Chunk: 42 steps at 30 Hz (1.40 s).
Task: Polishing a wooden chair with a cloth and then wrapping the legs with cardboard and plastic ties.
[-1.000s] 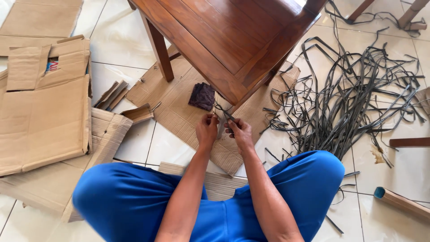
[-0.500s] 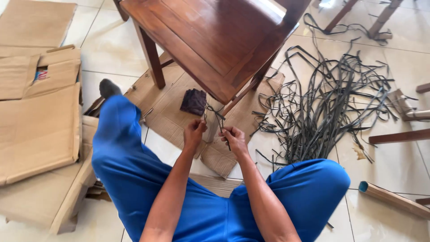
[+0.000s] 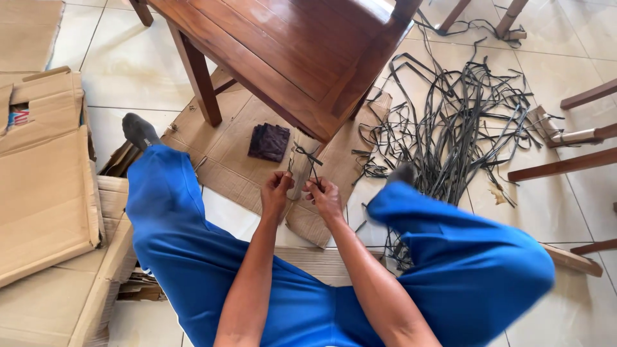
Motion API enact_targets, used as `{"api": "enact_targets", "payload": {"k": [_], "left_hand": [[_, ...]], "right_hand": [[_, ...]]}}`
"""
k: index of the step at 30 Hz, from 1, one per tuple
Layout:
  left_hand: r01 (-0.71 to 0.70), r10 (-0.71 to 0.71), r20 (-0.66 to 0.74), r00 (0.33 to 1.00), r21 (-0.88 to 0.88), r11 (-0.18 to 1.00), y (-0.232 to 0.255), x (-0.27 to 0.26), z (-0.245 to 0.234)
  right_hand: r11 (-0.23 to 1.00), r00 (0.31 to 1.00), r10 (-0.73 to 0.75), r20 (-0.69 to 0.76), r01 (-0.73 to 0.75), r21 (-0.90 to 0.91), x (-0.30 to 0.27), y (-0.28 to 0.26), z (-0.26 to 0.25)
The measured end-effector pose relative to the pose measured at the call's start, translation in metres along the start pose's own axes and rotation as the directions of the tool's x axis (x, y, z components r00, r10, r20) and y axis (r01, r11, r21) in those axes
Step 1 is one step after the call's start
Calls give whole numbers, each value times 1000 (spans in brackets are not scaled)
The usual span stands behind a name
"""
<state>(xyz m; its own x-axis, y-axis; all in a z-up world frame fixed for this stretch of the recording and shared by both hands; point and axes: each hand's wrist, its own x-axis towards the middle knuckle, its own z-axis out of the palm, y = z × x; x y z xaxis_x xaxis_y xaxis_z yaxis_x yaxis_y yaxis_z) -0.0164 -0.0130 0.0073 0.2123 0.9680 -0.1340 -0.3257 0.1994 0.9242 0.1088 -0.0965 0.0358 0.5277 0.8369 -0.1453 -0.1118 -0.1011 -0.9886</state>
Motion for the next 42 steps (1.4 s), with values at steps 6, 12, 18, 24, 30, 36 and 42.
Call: {"api": "enact_targets", "payload": {"k": [6,12,18,24,30,36,42], "left_hand": [[-22,22,-2,1000,32,999,-4,0,-2],[3,-2,-25,1000,72,997,-13,-2,4],[11,-9,-53,999,42,999,-17,-5,10],[105,-111,-53,992,-103,989,-3,-19,23],[193,-193,1,981,-52,980,-1,-25,28],[283,-276,69,959,-121,951,-10,-14,23],[291,-288,51,956,-60,955,28,-28,35]], "right_hand": [[998,999,6,34,-3,-69,-2,-9,-11],[982,999,-45,27,49,-182,-10,-18,-17],[980,995,-97,-5,95,-174,-14,-1,-26],[970,983,-179,-43,169,-173,-30,-15,-15],[949,968,-241,-68,220,-226,-33,-25,4],[922,957,-288,-22,271,-276,-29,-25,7],[915,953,-304,0,293,-277,-35,-32,7]]}}
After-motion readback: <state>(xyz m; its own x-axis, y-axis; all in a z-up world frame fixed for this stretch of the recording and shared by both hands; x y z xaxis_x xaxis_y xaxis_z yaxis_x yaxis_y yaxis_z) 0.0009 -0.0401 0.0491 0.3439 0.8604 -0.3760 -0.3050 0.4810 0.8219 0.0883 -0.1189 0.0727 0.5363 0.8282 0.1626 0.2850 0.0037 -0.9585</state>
